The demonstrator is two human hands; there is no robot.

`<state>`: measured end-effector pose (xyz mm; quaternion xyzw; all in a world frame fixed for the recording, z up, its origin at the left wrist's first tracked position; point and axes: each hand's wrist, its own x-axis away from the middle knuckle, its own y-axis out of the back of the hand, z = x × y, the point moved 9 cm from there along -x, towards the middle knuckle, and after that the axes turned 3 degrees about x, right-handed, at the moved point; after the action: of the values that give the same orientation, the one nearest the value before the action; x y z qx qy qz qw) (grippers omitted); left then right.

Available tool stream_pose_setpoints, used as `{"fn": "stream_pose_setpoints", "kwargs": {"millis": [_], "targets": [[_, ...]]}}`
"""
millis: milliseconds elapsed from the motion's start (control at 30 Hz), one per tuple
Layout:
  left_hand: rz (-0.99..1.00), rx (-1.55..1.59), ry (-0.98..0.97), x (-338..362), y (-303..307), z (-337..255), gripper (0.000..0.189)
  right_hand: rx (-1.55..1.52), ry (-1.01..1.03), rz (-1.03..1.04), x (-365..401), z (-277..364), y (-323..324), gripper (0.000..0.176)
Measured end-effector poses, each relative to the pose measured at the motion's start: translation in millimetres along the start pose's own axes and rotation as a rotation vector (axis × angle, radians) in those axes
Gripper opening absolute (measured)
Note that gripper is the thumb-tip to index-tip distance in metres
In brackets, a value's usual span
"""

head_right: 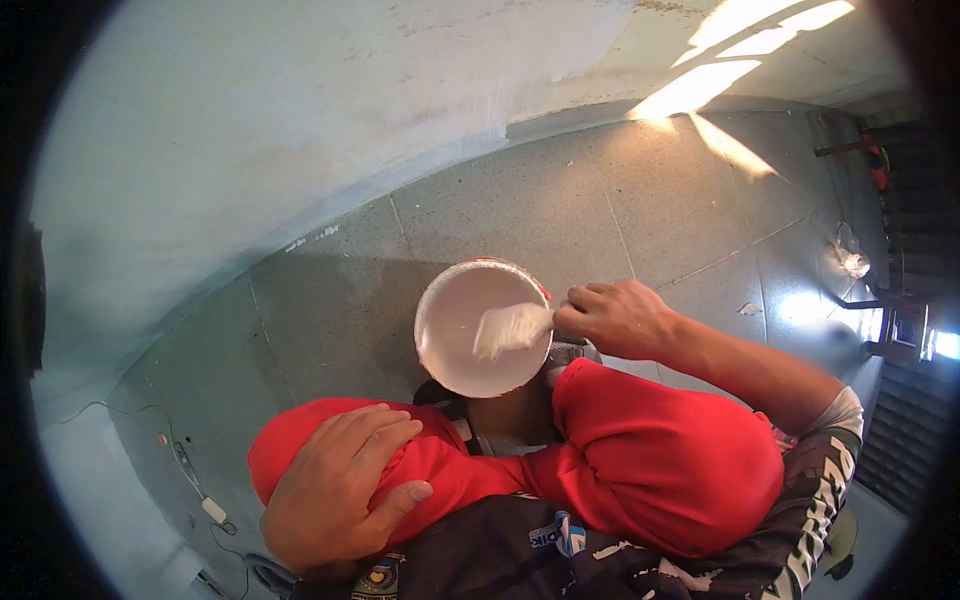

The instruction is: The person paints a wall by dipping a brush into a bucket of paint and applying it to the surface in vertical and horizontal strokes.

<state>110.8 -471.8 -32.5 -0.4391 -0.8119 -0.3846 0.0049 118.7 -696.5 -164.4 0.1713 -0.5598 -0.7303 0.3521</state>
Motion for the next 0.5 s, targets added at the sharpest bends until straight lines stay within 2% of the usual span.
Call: {"fn": "stream_pose_setpoints", "kwargs": {"millis": [500], "targets": [[0.005,0.013,0.004,-1.6,1.7,1.4,0.048,0.083,-0.021,-0.016,2.6,-9.2,-0.9,0.016]]}}
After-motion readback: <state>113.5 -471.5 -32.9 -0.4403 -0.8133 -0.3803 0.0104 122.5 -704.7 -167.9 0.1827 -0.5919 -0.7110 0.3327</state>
